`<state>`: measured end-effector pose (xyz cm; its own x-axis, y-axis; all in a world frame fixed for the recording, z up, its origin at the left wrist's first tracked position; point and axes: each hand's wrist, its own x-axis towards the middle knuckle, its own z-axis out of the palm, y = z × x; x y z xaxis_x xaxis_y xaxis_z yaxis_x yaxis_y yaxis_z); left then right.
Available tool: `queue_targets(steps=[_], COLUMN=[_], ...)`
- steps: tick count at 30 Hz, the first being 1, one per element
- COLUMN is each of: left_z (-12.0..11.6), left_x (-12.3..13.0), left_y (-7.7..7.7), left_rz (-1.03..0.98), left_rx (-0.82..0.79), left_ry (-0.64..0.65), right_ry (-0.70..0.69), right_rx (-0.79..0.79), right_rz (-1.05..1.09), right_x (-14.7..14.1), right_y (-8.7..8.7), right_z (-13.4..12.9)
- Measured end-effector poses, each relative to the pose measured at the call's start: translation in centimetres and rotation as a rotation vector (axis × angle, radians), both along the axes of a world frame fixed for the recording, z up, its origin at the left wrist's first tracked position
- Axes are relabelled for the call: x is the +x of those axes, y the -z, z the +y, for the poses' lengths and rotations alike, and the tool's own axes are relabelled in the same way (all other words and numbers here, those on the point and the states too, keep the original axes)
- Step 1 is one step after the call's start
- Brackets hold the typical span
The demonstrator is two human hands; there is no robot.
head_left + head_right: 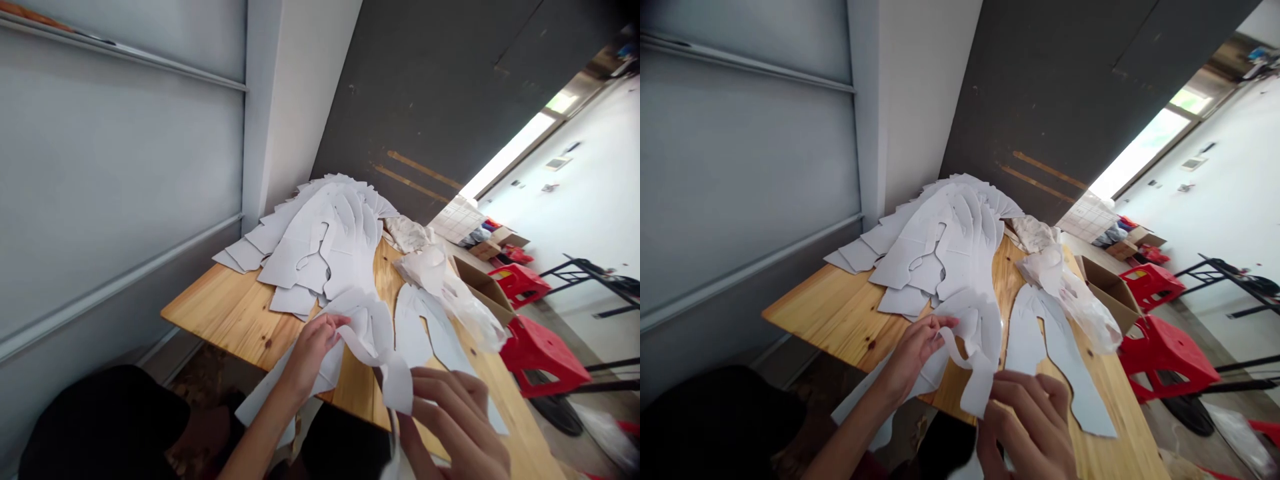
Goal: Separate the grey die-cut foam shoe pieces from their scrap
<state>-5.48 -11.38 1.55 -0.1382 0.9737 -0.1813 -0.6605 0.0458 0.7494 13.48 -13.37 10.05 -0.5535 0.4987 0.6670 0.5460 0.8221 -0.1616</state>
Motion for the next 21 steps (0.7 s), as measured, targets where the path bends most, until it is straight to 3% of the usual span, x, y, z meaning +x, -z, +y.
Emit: queue_targets(steps=[4,10,13,15,17,21], left_z=[0.3,0.4,0.3,0.2,0.0,0.0], left_x=[0.0,-0.2,-0.3,-0.4,-0.4,-0.5], left_y=[0.5,0.6,0.2,0.0,-0.2,-0.4], left_rz=[-0.053,-0.022,-0.053,-0.09,-0.087,-0.05], left_rx=[0.012,-0.001,0.016,0.033,0.036,0.027], left_ry=[-0.013,-0.011,0.006,0.008,0.01,-0.008], right_ry=[0.066,-0.091,0.002,0.091,0.095,0.084], right_rx=[0.075,0.019,-0.327,-0.674,-0.933,-1.157], right_rz=[-0.031,-0.041,0.176,0.333,0.409,0.484], right_x=[0.0,2.4,2.2,1.4,0.4,-0.8], right_y=[-0.4,-1.1,0.1,1.8,4.0,8.2], right_z=[-0.2,0.3,0.6,0.8,1.1,1.2])
